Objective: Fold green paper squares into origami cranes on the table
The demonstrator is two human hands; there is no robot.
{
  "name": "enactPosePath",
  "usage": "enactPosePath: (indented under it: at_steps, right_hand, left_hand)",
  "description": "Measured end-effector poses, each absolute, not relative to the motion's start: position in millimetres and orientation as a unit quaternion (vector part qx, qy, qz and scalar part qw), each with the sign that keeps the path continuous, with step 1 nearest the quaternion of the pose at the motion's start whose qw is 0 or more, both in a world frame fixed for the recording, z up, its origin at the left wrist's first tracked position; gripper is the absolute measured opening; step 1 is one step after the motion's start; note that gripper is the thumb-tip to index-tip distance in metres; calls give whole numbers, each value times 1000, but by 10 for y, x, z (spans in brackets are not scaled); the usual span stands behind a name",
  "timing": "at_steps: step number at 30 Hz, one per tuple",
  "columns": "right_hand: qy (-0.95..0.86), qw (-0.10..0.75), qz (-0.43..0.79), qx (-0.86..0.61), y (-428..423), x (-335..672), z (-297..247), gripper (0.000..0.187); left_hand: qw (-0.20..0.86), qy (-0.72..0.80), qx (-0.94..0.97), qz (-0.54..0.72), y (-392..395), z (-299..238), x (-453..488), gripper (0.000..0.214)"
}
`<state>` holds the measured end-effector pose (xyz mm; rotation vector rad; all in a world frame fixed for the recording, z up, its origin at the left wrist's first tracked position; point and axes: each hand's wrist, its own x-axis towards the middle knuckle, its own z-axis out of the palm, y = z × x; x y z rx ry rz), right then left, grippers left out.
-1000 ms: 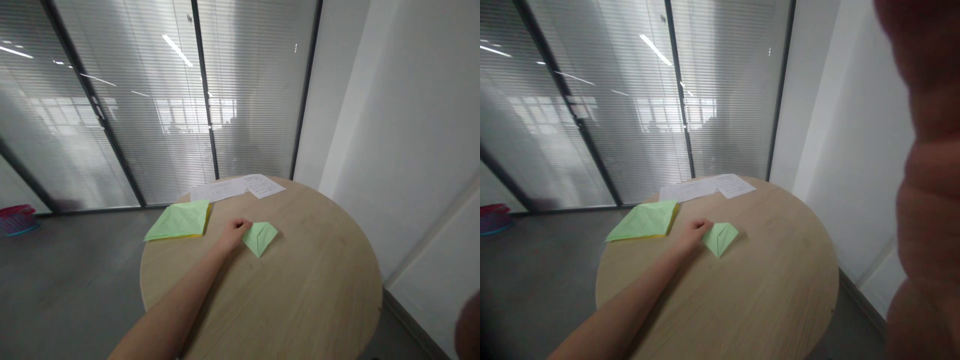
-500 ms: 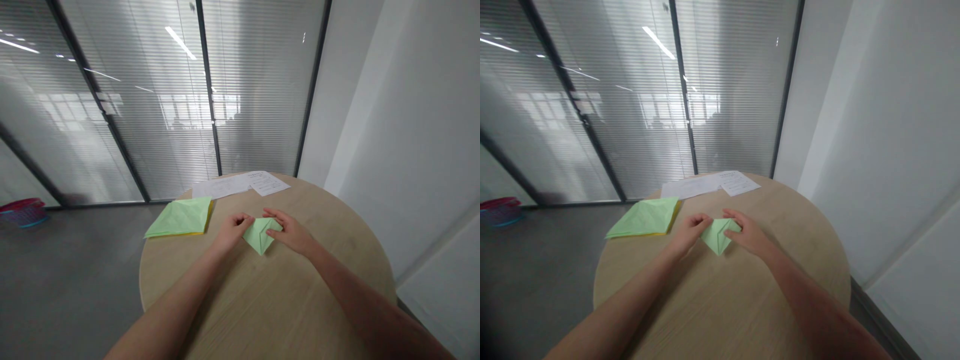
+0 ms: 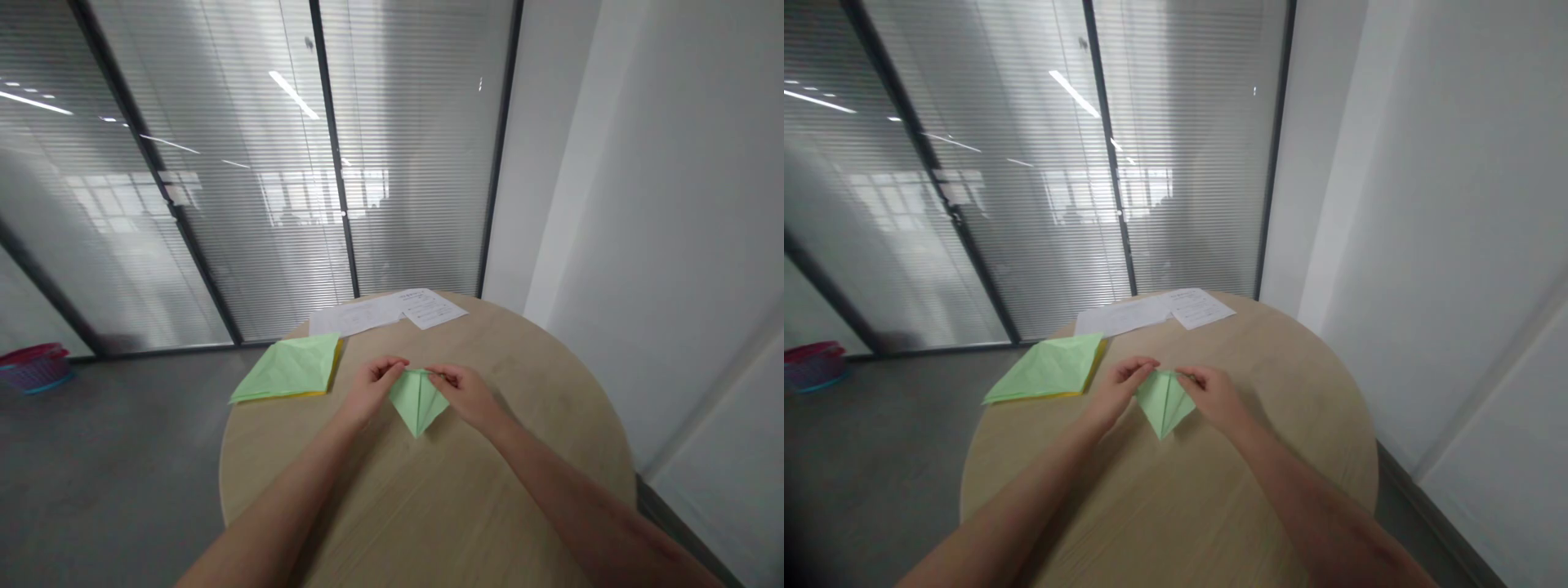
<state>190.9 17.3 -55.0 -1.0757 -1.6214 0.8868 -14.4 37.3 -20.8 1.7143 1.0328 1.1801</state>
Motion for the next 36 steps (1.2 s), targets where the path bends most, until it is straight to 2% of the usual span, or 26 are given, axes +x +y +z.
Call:
enactPosePath:
  at_steps: [5,14,17,22,27,36]
  right_hand:
    - [-661,481,365,-445,135,1883,-495,38]
    - [-573,514,471,-431,98,1797,-501,41]
    - [-584,516,444,-442,122,1819,-517,41]
    - [-602,508,403,-467,146,1847,-531,41]
    - [-614,510,383,-465,135,1834,-537,41]
    - [-639,511,337,-466,141,1802,-533,39]
  left_hand:
    - [426,392,689,436,352,-218,-128,29]
    - [393,369,683,493,345,-235,-96,21]
    - [394,358,711,460,346,-250,-101,17]
    - [411,370,726,409,390,-323,-115,25]
    - [386,387,731,408,399,-333,-139,18]
    - [357,405,739,402,356,-326,-137,27]
